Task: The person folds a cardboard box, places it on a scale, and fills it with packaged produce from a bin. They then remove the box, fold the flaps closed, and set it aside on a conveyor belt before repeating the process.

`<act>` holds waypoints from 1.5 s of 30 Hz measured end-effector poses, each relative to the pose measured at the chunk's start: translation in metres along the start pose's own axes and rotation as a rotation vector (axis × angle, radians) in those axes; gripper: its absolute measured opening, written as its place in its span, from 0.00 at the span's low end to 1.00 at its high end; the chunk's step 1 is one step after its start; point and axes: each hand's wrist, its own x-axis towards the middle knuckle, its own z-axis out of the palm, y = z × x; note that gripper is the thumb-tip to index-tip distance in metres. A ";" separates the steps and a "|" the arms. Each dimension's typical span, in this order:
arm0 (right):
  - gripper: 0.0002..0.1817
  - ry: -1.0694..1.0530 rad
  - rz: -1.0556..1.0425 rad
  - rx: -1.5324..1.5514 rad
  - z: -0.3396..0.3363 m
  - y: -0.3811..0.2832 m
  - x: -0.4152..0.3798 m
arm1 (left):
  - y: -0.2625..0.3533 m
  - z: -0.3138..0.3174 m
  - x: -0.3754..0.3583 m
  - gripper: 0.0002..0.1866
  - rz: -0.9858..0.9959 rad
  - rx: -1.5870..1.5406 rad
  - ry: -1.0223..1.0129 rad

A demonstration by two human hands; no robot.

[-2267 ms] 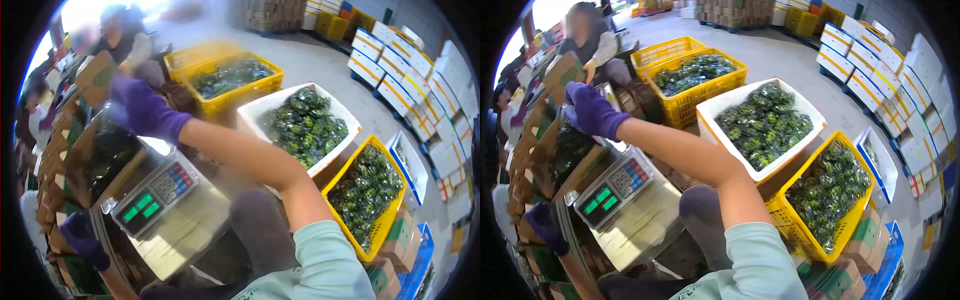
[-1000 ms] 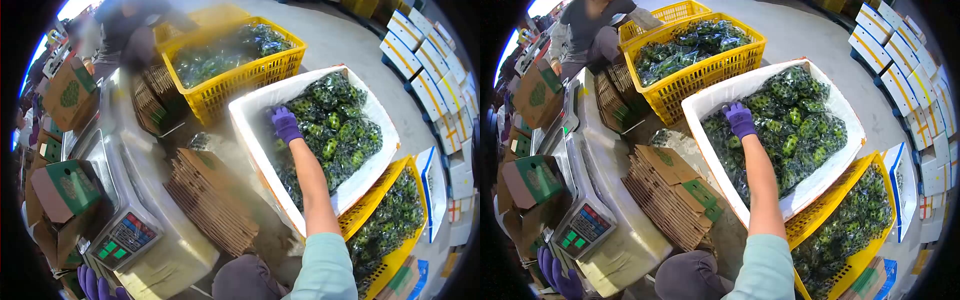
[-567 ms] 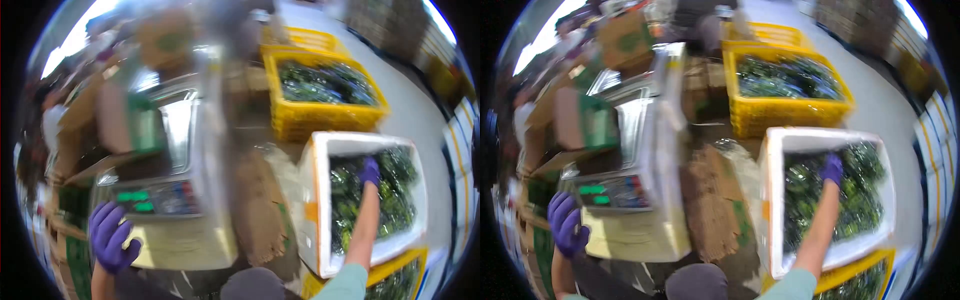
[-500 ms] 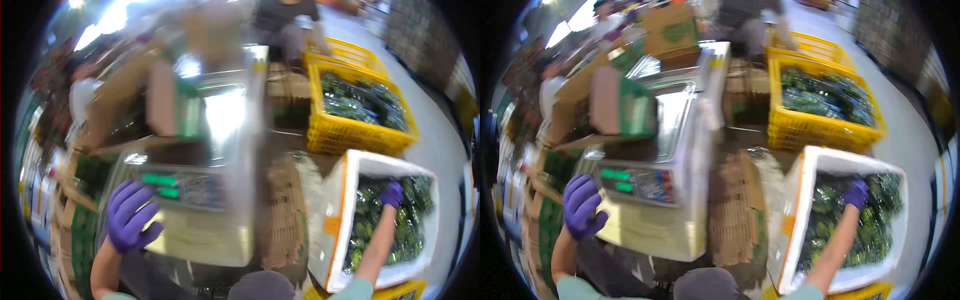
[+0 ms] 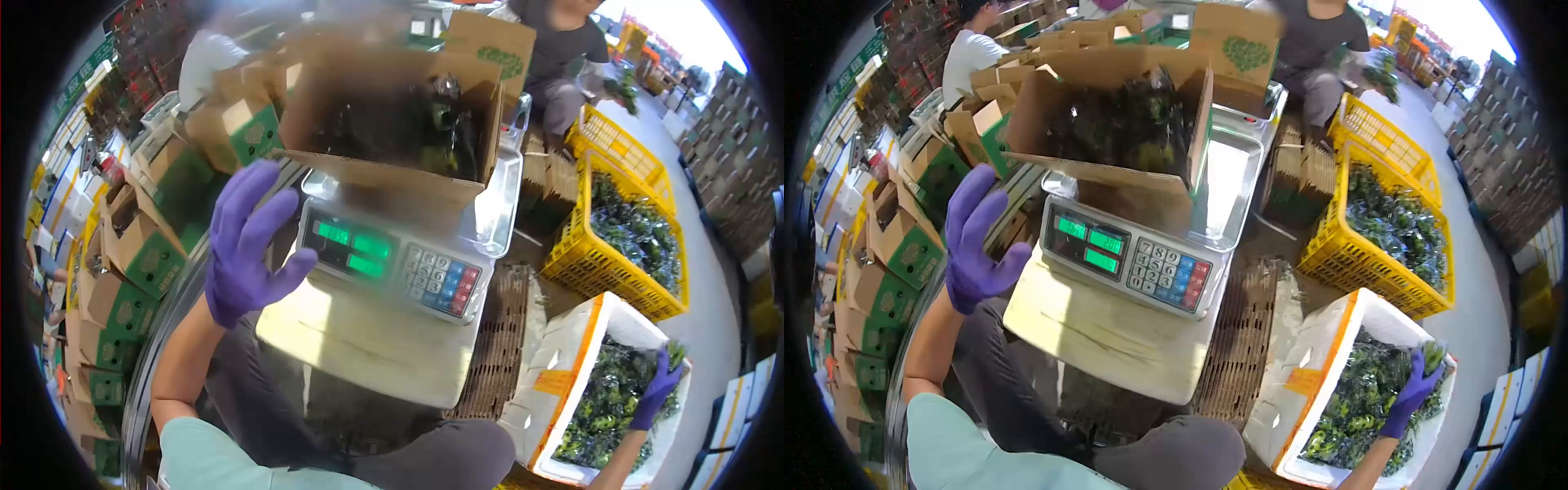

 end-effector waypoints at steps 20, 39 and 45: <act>0.27 -0.473 -1.203 -0.334 0.202 -0.452 -0.104 | -0.067 0.020 0.011 0.44 -0.077 -0.314 -0.032; 0.36 -0.465 -0.887 -0.231 0.174 -0.410 -0.097 | -0.134 0.041 -0.032 0.37 -0.610 -0.759 0.164; 0.30 -0.475 -1.003 -0.194 0.204 -0.433 -0.103 | -0.125 0.050 -0.033 0.37 -0.607 -0.815 0.140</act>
